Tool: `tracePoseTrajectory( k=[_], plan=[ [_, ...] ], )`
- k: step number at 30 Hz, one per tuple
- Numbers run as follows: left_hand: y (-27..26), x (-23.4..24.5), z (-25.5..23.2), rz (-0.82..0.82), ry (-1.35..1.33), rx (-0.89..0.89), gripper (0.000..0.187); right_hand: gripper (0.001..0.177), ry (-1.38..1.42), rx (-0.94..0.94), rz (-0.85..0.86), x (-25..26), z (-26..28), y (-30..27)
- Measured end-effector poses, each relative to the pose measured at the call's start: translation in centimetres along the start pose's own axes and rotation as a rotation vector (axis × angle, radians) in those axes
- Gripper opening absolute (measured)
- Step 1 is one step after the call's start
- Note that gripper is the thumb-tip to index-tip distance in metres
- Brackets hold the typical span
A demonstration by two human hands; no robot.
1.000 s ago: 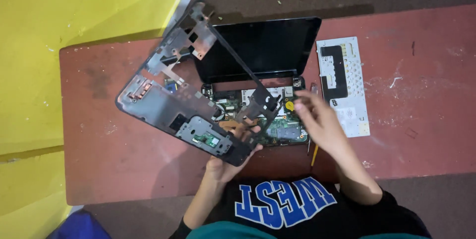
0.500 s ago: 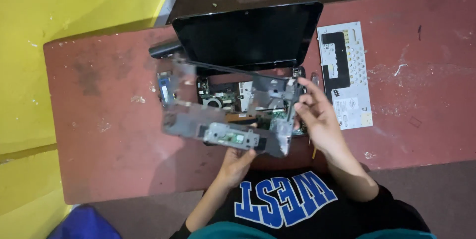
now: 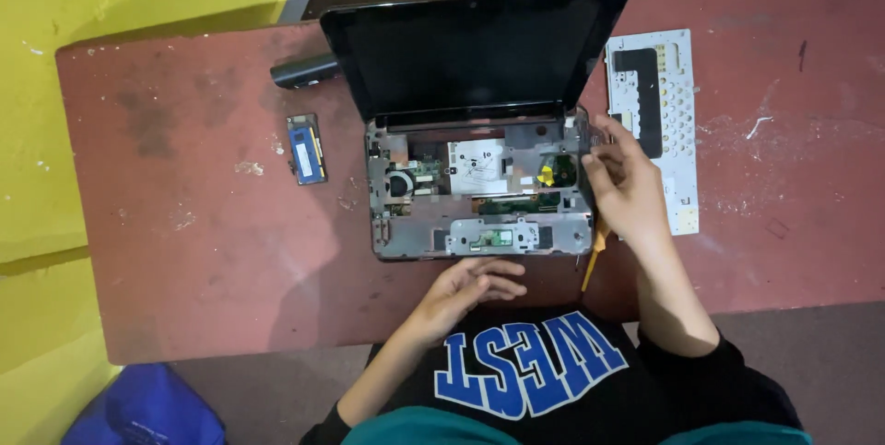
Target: Disassembling a laptop to access internal components using a screwdriver
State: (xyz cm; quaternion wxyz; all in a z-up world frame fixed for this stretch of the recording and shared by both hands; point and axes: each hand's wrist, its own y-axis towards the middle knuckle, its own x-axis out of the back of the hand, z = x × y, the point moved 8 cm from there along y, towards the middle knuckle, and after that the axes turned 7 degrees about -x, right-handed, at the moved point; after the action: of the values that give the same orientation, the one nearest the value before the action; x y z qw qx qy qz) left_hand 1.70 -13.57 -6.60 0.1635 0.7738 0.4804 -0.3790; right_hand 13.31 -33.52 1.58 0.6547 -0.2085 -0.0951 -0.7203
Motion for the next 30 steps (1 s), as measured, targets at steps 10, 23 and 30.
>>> tracePoseTrajectory(
  k=[10,23,30],
  plan=[
    [0.2,-2.0,-4.5,0.139,0.841,-0.132,0.036,0.020,-0.428,0.031,-0.145,2.9,0.7,-2.1],
    [3.7,-2.9,-8.2,0.070,1.975,-0.675,0.074,0.059,-0.812,-0.326,0.019,0.8,-2.0,-6.1],
    [3.7,-1.5,-7.7,0.063,1.981,-0.712,0.079,0.064,-0.637,-0.365,0.063,0.1,-2.1,-5.6]
  ],
)
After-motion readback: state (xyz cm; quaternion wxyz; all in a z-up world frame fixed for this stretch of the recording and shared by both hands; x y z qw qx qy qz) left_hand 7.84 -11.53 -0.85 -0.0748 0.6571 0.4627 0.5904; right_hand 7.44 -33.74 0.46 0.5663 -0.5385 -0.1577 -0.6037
